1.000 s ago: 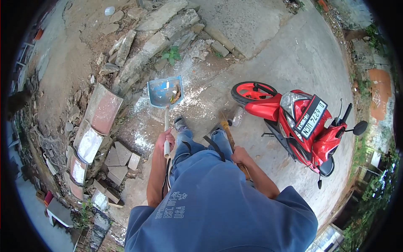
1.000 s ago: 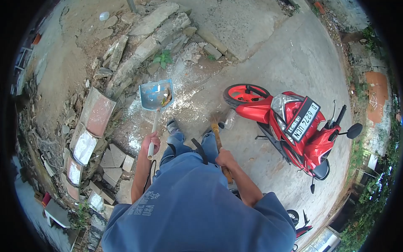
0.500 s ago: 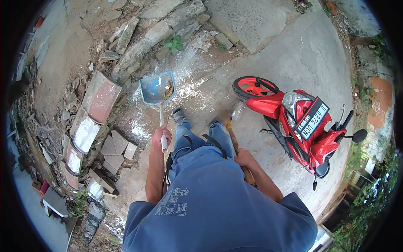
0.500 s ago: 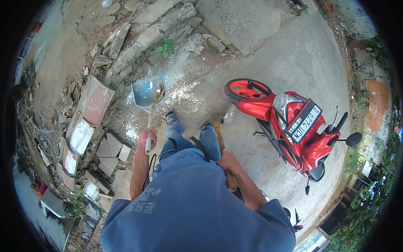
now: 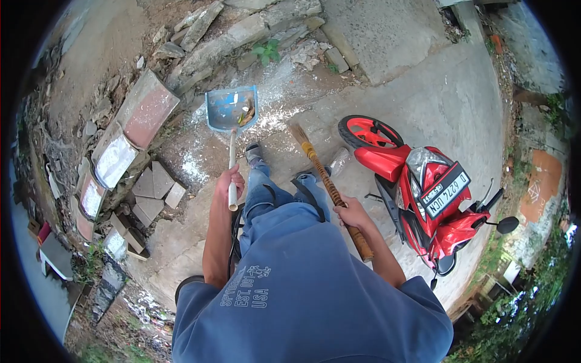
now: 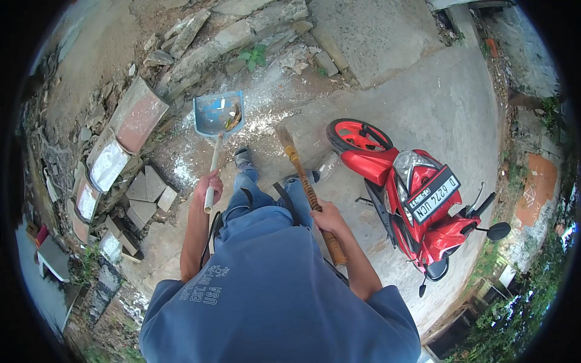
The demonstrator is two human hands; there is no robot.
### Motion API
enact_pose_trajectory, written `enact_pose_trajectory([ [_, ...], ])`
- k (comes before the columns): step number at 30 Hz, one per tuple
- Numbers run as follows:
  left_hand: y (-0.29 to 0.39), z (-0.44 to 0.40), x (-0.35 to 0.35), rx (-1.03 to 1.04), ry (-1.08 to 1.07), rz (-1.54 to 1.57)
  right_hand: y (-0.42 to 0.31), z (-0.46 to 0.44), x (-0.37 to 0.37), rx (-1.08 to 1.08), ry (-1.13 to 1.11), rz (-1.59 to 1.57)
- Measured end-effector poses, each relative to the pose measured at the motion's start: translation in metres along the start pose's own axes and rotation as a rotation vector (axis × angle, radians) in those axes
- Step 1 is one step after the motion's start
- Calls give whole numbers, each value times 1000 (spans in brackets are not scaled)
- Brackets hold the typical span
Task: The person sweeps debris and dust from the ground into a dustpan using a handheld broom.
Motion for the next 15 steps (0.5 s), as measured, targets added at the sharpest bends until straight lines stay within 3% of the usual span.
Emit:
enact_pose_trajectory([
  [5,-1,-1,5,17,-69,36,19,-6,-8,-21,-17,306],
  [7,-5,2,10,80,17,25,40,-29,4,-28,-17,409],
  [9,-2,2,7,61,-8,23,50,-58,25,-66,-129,640],
  [13,-4,10,10,79,3,80,8,-75,56,-195,-243,595],
  [15,-4,14,6,94,-17,71,-4,-88,64,-270,-149,535],
])
Point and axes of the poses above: each hand's wrist, its own z-axis away from the middle knuckle, its own x-axis out of the palm, y = z × x, the point moved 2 cm from there along -z, towards the middle knuckle, and after that the axes turned 14 degrees about -x, right-handed, at the moved point
